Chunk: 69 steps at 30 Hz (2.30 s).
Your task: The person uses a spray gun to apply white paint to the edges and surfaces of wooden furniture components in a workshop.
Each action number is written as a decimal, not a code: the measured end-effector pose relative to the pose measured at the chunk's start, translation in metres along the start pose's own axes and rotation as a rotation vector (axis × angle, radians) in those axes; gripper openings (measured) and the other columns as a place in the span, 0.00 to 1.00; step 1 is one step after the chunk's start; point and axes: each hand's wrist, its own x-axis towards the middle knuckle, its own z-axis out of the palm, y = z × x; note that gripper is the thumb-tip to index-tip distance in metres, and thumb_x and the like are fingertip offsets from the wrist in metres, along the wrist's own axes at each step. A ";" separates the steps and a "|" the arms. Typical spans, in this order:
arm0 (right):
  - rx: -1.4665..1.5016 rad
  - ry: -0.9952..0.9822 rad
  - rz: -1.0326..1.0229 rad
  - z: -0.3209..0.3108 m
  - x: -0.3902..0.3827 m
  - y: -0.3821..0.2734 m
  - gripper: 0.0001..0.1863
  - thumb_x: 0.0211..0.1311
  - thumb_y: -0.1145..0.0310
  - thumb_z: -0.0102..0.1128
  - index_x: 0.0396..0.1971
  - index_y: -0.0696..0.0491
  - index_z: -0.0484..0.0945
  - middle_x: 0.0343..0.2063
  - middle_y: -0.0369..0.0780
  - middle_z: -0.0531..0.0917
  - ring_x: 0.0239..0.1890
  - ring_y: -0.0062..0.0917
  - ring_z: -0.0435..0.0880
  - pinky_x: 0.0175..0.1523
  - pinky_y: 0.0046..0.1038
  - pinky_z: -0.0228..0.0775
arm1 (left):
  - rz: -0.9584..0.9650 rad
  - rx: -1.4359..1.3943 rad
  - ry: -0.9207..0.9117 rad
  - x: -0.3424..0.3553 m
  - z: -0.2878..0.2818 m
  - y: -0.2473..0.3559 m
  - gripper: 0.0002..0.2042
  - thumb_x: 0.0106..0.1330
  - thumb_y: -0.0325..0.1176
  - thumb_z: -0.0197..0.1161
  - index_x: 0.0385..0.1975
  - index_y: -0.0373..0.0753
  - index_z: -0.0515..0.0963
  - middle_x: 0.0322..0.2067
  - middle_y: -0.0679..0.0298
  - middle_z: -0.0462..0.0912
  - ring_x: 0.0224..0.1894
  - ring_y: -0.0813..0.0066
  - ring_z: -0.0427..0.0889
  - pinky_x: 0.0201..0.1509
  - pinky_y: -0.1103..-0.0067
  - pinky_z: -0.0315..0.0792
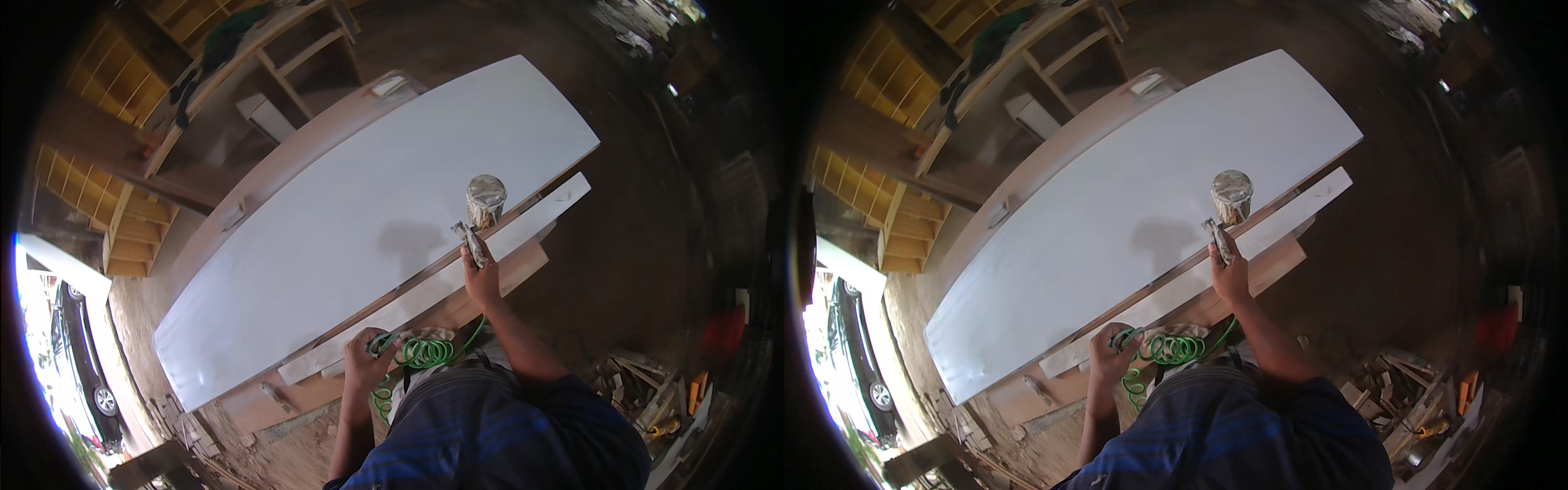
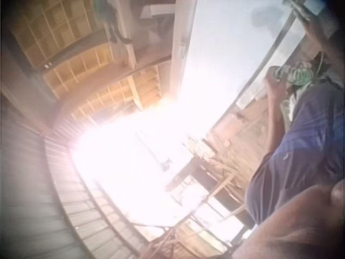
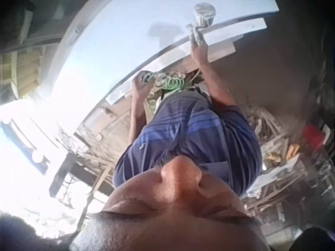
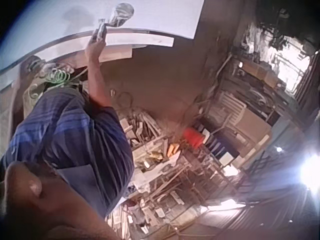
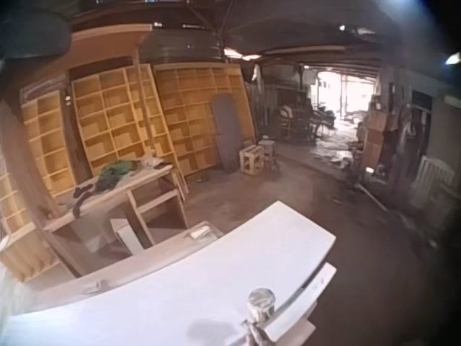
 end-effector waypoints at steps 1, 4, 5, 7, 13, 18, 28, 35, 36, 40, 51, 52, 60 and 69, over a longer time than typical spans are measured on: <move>0.015 0.022 0.003 -0.011 0.014 0.007 0.23 0.76 0.56 0.58 0.63 0.52 0.75 0.47 0.51 0.87 0.51 0.46 0.88 0.52 0.41 0.79 | -0.001 0.002 -0.018 0.008 0.011 0.009 0.13 0.60 0.37 0.77 0.33 0.33 0.84 0.23 0.61 0.83 0.25 0.73 0.80 0.34 0.74 0.75; 0.037 0.080 0.009 -0.047 0.055 0.027 0.23 0.76 0.57 0.59 0.64 0.54 0.75 0.49 0.51 0.86 0.53 0.44 0.87 0.55 0.39 0.78 | 0.071 0.044 -0.018 0.031 0.042 0.030 0.13 0.60 0.38 0.77 0.32 0.33 0.84 0.23 0.60 0.83 0.25 0.74 0.80 0.33 0.74 0.74; 0.040 0.101 0.015 -0.059 0.069 0.033 0.23 0.76 0.57 0.59 0.64 0.54 0.75 0.50 0.51 0.86 0.53 0.44 0.87 0.55 0.39 0.78 | 0.068 0.058 -0.026 0.038 0.052 0.039 0.13 0.60 0.38 0.77 0.32 0.33 0.84 0.22 0.60 0.83 0.25 0.74 0.80 0.33 0.74 0.74; 0.048 0.137 0.022 -0.082 0.096 0.043 0.24 0.77 0.56 0.59 0.64 0.54 0.75 0.51 0.52 0.85 0.55 0.44 0.86 0.56 0.38 0.78 | 0.062 0.085 -0.034 0.049 0.070 0.057 0.14 0.61 0.38 0.77 0.32 0.33 0.84 0.22 0.59 0.83 0.25 0.74 0.80 0.33 0.74 0.74; -0.019 0.231 0.033 -0.153 0.174 0.081 0.22 0.77 0.57 0.58 0.61 0.57 0.76 0.48 0.51 0.86 0.52 0.43 0.86 0.57 0.40 0.76 | -0.009 0.092 -0.062 0.072 0.112 0.100 0.14 0.62 0.39 0.76 0.32 0.32 0.84 0.21 0.59 0.82 0.24 0.73 0.80 0.32 0.74 0.74; -0.114 0.371 -0.060 -0.198 0.235 0.097 0.26 0.77 0.55 0.58 0.62 0.61 0.75 0.51 0.53 0.85 0.56 0.46 0.85 0.58 0.39 0.75 | 0.028 0.102 -0.061 0.084 0.132 0.111 0.16 0.62 0.41 0.76 0.34 0.31 0.85 0.23 0.58 0.83 0.25 0.72 0.80 0.33 0.73 0.74; -0.243 0.581 -0.117 -0.258 0.320 0.120 0.22 0.77 0.54 0.59 0.58 0.55 0.77 0.47 0.51 0.86 0.51 0.52 0.84 0.53 0.43 0.76 | -0.043 0.093 -0.079 0.090 0.149 0.129 0.17 0.62 0.43 0.76 0.34 0.31 0.84 0.23 0.58 0.82 0.26 0.70 0.80 0.33 0.72 0.74; -0.183 0.555 -0.009 -0.268 0.318 0.117 0.27 0.77 0.50 0.57 0.59 0.59 0.78 0.52 0.52 0.85 0.57 0.49 0.83 0.59 0.42 0.74 | -0.028 0.090 -0.066 0.083 0.145 0.126 0.17 0.62 0.43 0.75 0.33 0.31 0.84 0.22 0.57 0.81 0.25 0.68 0.80 0.33 0.71 0.73; -0.176 0.530 -0.028 -0.267 0.313 0.117 0.27 0.77 0.50 0.57 0.59 0.59 0.78 0.53 0.52 0.85 0.58 0.48 0.83 0.60 0.41 0.74 | -0.031 0.089 -0.070 0.081 0.143 0.125 0.17 0.62 0.42 0.75 0.33 0.31 0.84 0.22 0.57 0.81 0.25 0.67 0.81 0.33 0.71 0.74; -0.227 0.436 -0.034 -0.249 0.281 0.110 0.27 0.77 0.51 0.58 0.61 0.59 0.77 0.55 0.51 0.85 0.60 0.46 0.83 0.62 0.38 0.73 | -0.034 0.085 -0.068 0.070 0.135 0.115 0.17 0.62 0.42 0.75 0.33 0.30 0.84 0.23 0.56 0.82 0.26 0.67 0.82 0.33 0.71 0.74; -0.089 0.187 -0.094 -0.137 0.139 0.072 0.22 0.77 0.57 0.58 0.59 0.58 0.77 0.46 0.49 0.87 0.50 0.40 0.87 0.54 0.37 0.77 | 0.010 0.040 -0.050 0.027 0.082 0.067 0.14 0.62 0.39 0.75 0.33 0.32 0.83 0.24 0.56 0.83 0.26 0.67 0.83 0.35 0.72 0.76; -0.066 0.156 -0.069 -0.123 0.123 0.062 0.22 0.77 0.58 0.58 0.59 0.59 0.77 0.47 0.50 0.87 0.51 0.40 0.87 0.55 0.37 0.76 | 0.009 0.044 -0.043 0.019 0.072 0.059 0.14 0.61 0.39 0.76 0.33 0.32 0.83 0.25 0.56 0.84 0.27 0.67 0.83 0.35 0.72 0.76; -0.001 -0.070 -0.102 -0.009 -0.010 0.008 0.19 0.77 0.63 0.58 0.58 0.61 0.78 0.48 0.50 0.87 0.51 0.38 0.86 0.56 0.36 0.76 | 0.032 -0.010 0.081 -0.043 -0.008 -0.026 0.14 0.59 0.37 0.77 0.30 0.33 0.81 0.23 0.56 0.82 0.25 0.66 0.82 0.34 0.72 0.75; 0.047 -0.394 -0.129 0.111 -0.141 -0.046 0.20 0.76 0.62 0.59 0.60 0.58 0.77 0.50 0.50 0.87 0.54 0.38 0.86 0.58 0.35 0.75 | -0.041 -0.132 0.250 -0.118 -0.089 -0.094 0.14 0.58 0.37 0.78 0.31 0.32 0.82 0.23 0.57 0.82 0.26 0.68 0.81 0.35 0.72 0.75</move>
